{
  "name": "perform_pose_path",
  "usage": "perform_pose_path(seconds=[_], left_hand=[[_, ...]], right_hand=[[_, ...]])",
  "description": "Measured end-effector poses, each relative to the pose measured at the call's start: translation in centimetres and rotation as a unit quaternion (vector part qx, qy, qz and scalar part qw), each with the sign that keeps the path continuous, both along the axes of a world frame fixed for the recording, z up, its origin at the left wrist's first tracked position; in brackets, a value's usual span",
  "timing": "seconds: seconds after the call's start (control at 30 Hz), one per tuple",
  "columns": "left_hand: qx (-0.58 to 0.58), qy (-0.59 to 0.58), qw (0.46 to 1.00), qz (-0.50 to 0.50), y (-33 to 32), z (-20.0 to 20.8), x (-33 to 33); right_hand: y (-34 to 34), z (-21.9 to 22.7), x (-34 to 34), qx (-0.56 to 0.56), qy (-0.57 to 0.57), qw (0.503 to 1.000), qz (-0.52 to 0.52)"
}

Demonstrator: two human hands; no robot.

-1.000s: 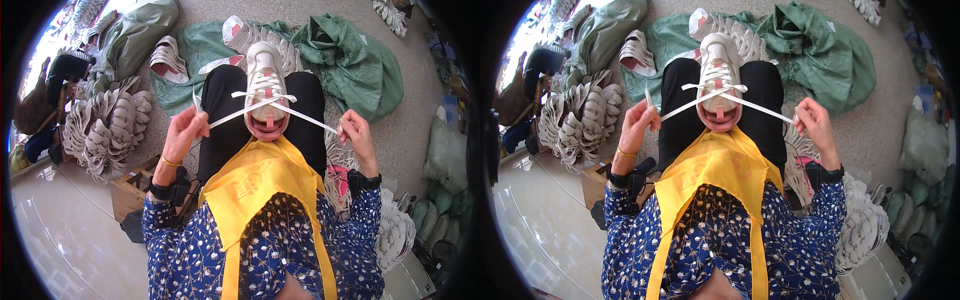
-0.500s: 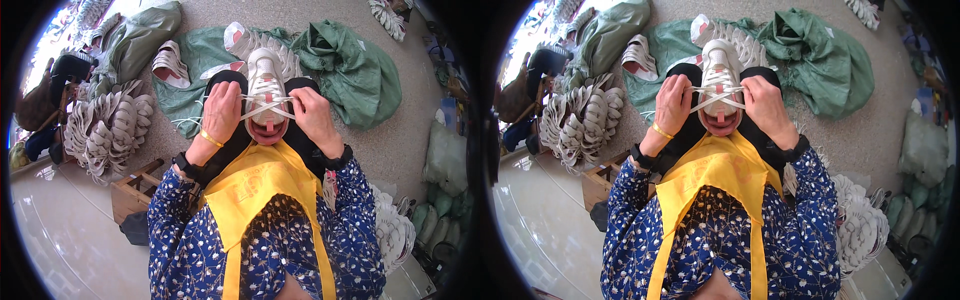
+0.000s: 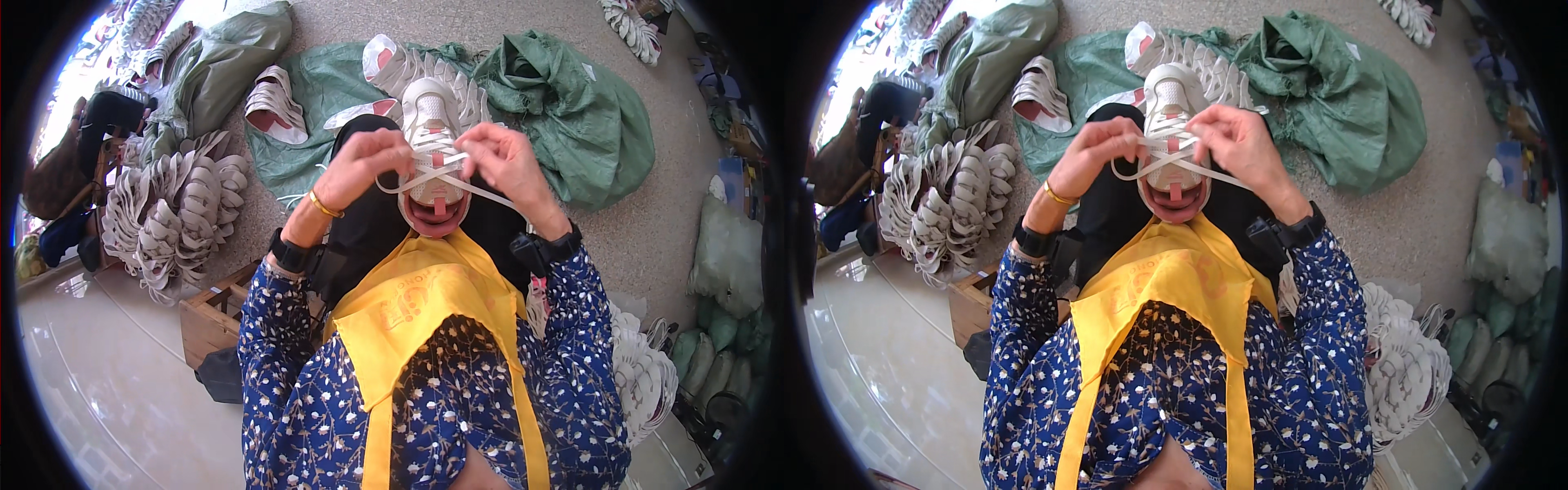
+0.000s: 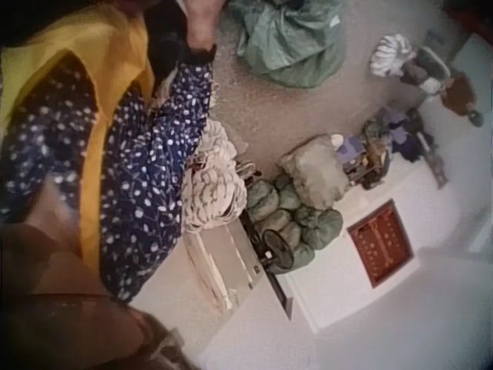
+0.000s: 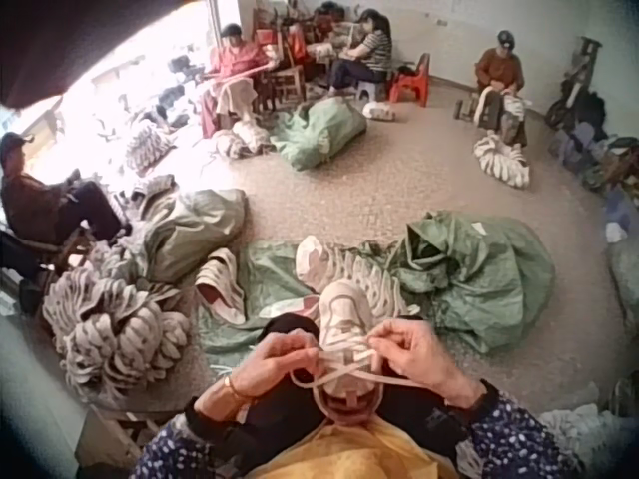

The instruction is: The person sits on the floor and laces a white sneaker held on their lap. They thread the white shoelaces through the eyelets, pull them tight, and tie a knot.

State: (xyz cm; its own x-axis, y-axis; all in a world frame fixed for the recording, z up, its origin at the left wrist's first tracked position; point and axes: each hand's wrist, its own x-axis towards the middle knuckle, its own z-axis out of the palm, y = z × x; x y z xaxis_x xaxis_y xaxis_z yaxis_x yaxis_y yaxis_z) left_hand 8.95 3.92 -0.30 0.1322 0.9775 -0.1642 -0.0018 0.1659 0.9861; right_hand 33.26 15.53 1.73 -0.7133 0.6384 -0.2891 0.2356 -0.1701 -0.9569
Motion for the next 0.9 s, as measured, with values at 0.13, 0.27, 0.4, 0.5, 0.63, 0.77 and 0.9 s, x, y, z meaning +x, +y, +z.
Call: perform_pose_path(seconds=[0.13,0.27,0.4,0.5,0.63,0.77,0.9], left_hand=[[0.107,0.196,0.975,0.012,0.2,0.1,-1.2],[0.151,0.340,0.928,0.032,-0.5,0.0,-1.6],[0.159,0.408,0.898,0.046,-1.2,0.2,-0.6],[0.161,0.422,0.891,0.052,-1.4,0.4,-0.3],[0.192,0.390,0.899,0.062,-2.0,-0.3,0.0],[0.190,0.364,0.910,0.063,-2.8,-0.5,0.1],[0.152,0.356,0.918,0.087,-3.2,-0.4,0.4]], right_hand=[[0.7,-1.8,1.1,0.141,-0.050,0.988,-0.026],[0.6,-2.0,1.0,0.249,-0.132,0.960,0.002],[0.9,-1.6,0.1,0.413,-0.133,0.901,0.027],[0.8,-1.6,-0.4,0.470,-0.200,0.859,0.041],[0.7,-1.3,-0.6,0.455,-0.224,0.861,0.036],[0.9,-1.1,0.0,0.412,-0.197,0.890,0.016],[2.0,-2.4,1.7,0.172,-0.073,0.982,-0.027]])
